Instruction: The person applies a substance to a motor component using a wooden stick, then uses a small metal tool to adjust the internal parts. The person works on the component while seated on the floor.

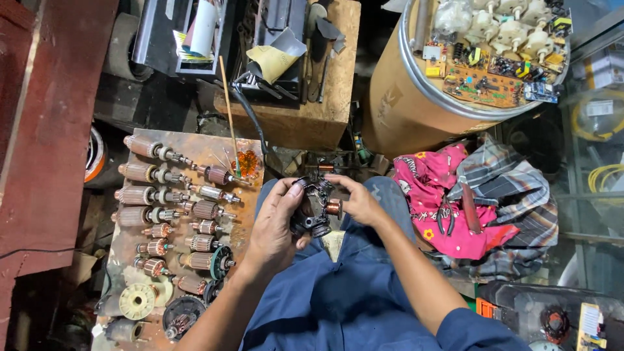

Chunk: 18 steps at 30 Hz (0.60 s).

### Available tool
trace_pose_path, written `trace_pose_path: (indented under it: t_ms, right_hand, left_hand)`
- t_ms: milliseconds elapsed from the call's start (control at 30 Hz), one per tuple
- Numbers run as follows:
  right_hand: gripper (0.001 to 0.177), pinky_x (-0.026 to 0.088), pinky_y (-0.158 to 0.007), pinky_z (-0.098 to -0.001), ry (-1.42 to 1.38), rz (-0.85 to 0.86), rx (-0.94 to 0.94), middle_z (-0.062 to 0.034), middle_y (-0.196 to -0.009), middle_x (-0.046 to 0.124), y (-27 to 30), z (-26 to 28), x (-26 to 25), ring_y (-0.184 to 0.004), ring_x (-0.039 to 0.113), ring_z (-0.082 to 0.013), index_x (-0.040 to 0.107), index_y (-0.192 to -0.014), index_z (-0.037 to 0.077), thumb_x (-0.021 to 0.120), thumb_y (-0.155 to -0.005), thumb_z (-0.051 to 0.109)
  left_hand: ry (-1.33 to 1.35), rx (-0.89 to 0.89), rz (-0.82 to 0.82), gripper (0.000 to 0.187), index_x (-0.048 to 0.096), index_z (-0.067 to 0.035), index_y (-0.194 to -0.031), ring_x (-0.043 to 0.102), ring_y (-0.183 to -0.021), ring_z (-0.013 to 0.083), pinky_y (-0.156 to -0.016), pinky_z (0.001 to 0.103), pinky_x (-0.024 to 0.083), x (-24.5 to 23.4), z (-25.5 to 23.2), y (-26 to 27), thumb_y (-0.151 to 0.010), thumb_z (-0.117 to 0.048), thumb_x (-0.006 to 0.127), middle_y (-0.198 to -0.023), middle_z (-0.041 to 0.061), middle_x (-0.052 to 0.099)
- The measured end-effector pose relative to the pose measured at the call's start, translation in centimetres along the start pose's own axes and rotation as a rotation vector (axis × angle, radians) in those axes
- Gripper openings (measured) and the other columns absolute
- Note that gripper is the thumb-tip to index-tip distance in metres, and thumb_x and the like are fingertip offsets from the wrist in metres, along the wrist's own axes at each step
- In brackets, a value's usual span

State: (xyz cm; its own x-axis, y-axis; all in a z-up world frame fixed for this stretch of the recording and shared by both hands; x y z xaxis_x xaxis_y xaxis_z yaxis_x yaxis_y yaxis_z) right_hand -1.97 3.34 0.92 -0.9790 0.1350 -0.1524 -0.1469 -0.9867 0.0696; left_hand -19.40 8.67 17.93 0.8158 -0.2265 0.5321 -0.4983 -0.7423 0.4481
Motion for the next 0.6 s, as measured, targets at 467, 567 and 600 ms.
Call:
trace_pose_path:
  t_ms: [467,567,600]
  right_hand:
    - [0.042,0.055,-0.086,-0.0325,-0.145,0.051,0.263,-0.0091,-0.096,0.078,1.9,-3.2,-0.7,-0.088,0.068,-0.0119,0.067,-0.126,0.006,0.073,-0.086,-0.001]
    - [0.05,0.057,-0.087,-0.0305,-0.207,0.032,0.279,-0.0113,-0.103,0.078,2.2,-1.1,-1.0,-0.093,0.07,-0.0123,0.062,-0.135,0.007,0.073,-0.087,-0.003]
    - [0.054,0.059,-0.086,-0.0291,-0.245,0.014,0.298,-0.0127,-0.106,0.078,2.3,-0.8,-1.2,-0.095,0.072,-0.0135,0.06,-0.138,0.006,0.073,-0.087,-0.005]
  left_hand:
    - [0.021,0.003,-0.025,0.025,0.058,-0.007,-0.111,0.048,-0.047,0.0134,-0.026,0.018,0.036,-1.1,-1.0,-0.3,-0.1,-0.03,0.061,-0.071,0.011,0.052]
    - [0.034,0.019,-0.038,0.025,0.058,-0.007,-0.11,0.048,-0.046,0.0128,-0.026,0.018,0.036,-1.8,-1.2,-0.4,-0.1,-0.03,0.061,-0.07,0.011,0.051]
    - [0.036,0.03,-0.042,0.025,0.058,-0.008,-0.11,0.048,-0.046,0.0122,-0.026,0.018,0.037,-2.0,-1.3,-0.4,-0.1,-0.03,0.06,-0.07,0.01,0.05]
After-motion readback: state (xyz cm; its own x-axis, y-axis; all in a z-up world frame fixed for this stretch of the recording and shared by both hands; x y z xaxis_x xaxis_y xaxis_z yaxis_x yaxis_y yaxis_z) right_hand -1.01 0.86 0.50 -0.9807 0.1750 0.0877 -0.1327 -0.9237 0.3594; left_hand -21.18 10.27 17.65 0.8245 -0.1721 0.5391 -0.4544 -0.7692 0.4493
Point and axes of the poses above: each hand's wrist, its own y-axis away from the middle knuckle, its own x-axis out of the palm, z = x × y, the point moved 6 cm from there along -y, towards the middle knuckle
